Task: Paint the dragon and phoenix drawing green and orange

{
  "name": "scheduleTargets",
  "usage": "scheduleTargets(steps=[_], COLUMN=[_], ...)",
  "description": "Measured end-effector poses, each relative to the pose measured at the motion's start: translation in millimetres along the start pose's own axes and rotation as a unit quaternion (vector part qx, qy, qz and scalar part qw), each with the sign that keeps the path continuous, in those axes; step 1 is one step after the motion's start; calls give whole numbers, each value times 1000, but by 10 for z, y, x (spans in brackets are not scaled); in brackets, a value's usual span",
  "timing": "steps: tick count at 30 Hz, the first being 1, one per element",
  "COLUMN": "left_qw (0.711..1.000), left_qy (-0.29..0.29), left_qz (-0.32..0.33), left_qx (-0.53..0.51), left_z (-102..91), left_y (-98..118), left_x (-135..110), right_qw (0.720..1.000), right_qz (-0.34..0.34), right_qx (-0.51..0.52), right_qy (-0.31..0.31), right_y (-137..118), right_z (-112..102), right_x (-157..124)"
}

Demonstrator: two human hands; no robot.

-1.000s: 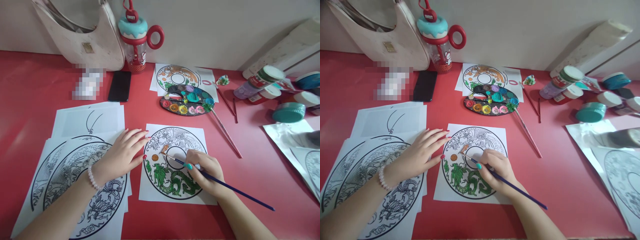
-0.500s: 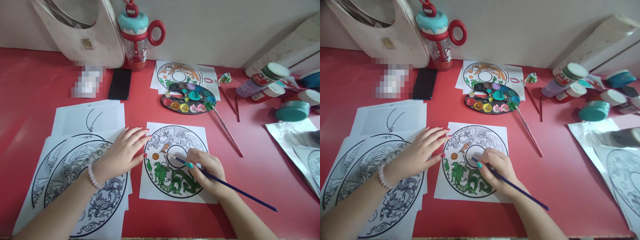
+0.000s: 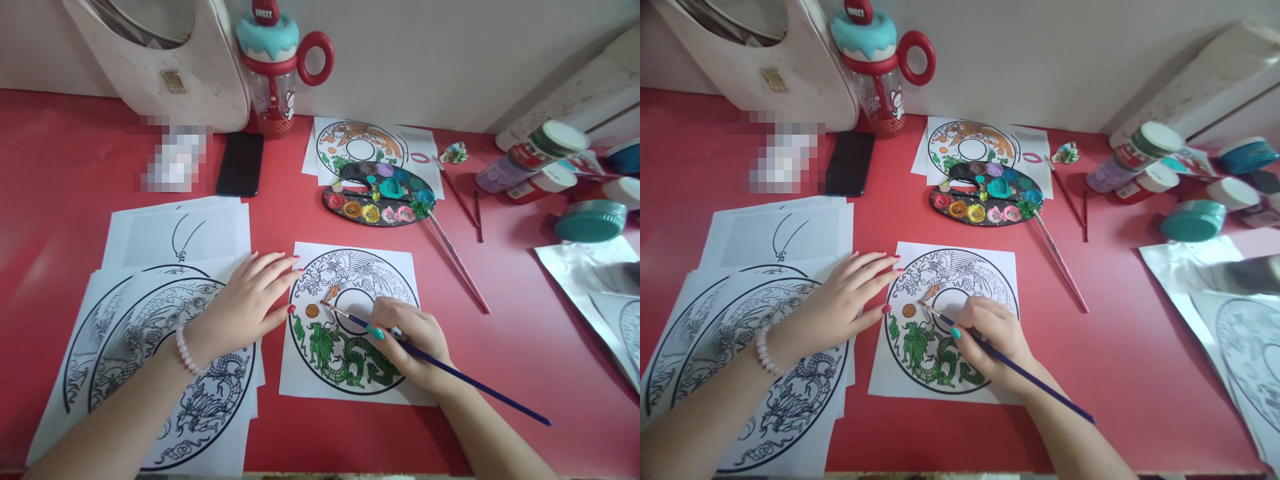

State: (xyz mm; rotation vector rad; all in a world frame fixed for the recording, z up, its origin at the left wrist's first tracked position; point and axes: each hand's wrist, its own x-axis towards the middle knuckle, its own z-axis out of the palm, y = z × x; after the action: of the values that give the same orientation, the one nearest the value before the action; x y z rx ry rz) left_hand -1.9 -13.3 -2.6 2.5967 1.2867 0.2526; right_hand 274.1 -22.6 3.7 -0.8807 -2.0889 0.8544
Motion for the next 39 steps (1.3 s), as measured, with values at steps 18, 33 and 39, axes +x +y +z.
scheduleTargets(steps=[18,33,39], left_qw=[1000,1000,1000], left_qy=[2,-4,-3], left_qz=[-1,0,4], left_qx=[-11,4,13], left_z=[-3,-15,-18], left_y=[2,6,6], left_x=[-1,2,-8], right_qw=[1000,996,994], right_qz=[7,66,74], right_qx=[-10,-29,-37], right_qy=[13,51,73], right_y=[-29,-24,-3], right_z=[-4,-11,-13], right_x=[38,28,21])
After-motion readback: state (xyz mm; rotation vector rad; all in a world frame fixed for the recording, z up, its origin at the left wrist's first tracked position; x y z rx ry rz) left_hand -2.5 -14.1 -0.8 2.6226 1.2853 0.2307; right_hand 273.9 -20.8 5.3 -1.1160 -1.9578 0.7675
